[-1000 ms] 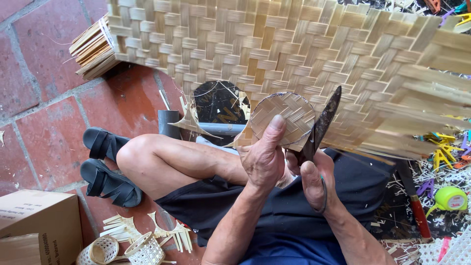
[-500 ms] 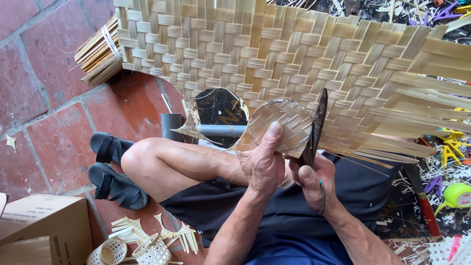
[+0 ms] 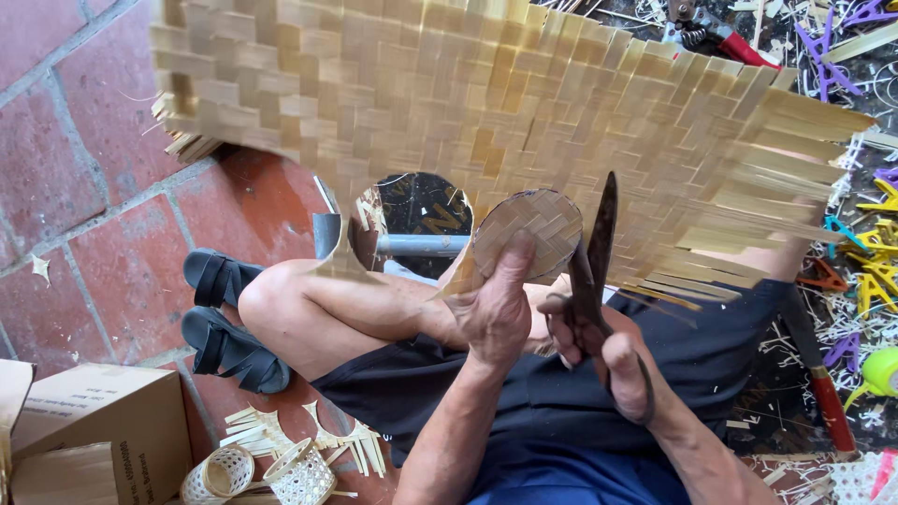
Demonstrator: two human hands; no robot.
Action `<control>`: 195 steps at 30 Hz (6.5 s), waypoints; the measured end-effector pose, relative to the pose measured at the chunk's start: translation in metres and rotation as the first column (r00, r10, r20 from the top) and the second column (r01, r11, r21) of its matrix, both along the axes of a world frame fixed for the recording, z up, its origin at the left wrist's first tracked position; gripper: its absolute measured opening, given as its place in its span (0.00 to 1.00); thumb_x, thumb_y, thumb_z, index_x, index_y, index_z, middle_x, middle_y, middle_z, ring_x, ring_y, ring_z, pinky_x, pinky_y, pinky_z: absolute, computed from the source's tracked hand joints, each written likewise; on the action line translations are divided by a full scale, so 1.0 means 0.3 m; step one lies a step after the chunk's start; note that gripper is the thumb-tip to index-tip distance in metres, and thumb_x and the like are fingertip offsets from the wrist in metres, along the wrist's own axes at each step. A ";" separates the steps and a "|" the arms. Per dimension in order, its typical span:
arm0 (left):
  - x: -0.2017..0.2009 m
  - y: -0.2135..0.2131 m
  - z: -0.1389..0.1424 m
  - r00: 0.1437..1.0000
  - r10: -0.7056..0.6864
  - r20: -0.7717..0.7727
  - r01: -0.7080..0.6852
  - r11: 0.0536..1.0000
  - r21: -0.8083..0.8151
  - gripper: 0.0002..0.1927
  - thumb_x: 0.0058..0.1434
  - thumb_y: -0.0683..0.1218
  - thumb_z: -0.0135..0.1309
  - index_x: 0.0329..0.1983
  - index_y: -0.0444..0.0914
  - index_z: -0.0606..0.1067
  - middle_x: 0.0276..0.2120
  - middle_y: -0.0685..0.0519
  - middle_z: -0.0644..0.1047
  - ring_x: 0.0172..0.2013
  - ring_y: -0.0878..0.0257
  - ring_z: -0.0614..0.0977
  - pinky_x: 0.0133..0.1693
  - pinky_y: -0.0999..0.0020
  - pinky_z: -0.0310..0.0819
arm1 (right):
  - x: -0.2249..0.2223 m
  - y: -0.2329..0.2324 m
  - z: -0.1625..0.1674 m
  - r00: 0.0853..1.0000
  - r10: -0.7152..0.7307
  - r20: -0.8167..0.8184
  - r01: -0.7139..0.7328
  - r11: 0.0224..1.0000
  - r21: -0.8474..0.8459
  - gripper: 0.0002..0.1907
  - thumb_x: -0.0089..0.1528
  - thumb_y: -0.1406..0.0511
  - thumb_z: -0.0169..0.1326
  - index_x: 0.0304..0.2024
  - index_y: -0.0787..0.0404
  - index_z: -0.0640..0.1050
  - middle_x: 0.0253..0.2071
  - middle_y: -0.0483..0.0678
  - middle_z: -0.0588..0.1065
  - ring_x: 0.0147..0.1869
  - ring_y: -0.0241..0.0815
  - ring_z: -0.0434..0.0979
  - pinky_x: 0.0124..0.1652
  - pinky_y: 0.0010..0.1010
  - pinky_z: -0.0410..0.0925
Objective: The person sits on the floor and uses large scissors to trim excess bamboo strips from the edge of round woven bamboo discs, rotating each disc as they cut. Finished discs are set on the floor beside stacks of bamboo strips and woven baskets.
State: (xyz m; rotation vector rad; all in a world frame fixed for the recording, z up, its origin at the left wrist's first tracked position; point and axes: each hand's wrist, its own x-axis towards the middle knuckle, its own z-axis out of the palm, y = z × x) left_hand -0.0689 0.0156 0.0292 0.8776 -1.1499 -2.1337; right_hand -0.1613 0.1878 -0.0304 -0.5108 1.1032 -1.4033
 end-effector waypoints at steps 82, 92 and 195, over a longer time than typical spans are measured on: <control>0.146 -0.067 0.011 0.975 -0.148 -0.164 0.157 0.987 0.043 0.17 0.67 0.39 0.62 0.58 0.30 0.77 0.47 0.49 0.82 0.47 0.64 0.82 0.49 0.66 0.81 | -0.270 0.017 0.117 0.861 0.362 -0.356 -0.291 0.926 0.239 0.41 0.59 0.36 0.50 0.51 0.65 0.74 0.31 0.43 0.68 0.36 0.34 0.61 0.35 0.26 0.62; 0.158 -0.088 0.052 0.964 -0.208 -0.164 0.225 0.970 0.093 0.19 0.65 0.37 0.63 0.60 0.31 0.76 0.50 0.50 0.81 0.50 0.63 0.81 0.54 0.65 0.79 | -0.277 -0.017 0.184 0.817 0.395 -0.420 -0.383 0.916 0.117 0.38 0.65 0.40 0.46 0.54 0.68 0.72 0.43 0.47 0.71 0.48 0.38 0.67 0.47 0.30 0.64; 0.058 -0.403 0.088 0.528 -0.814 0.242 0.844 0.534 -0.046 0.28 0.58 0.55 0.65 0.53 0.29 0.81 0.35 0.52 0.82 0.35 0.68 0.79 0.36 0.70 0.75 | -0.233 -0.311 0.289 0.767 0.085 -0.636 -0.062 0.996 0.058 0.21 0.54 0.70 0.66 0.47 0.66 0.74 0.36 0.43 0.75 0.39 0.28 0.75 0.39 0.20 0.70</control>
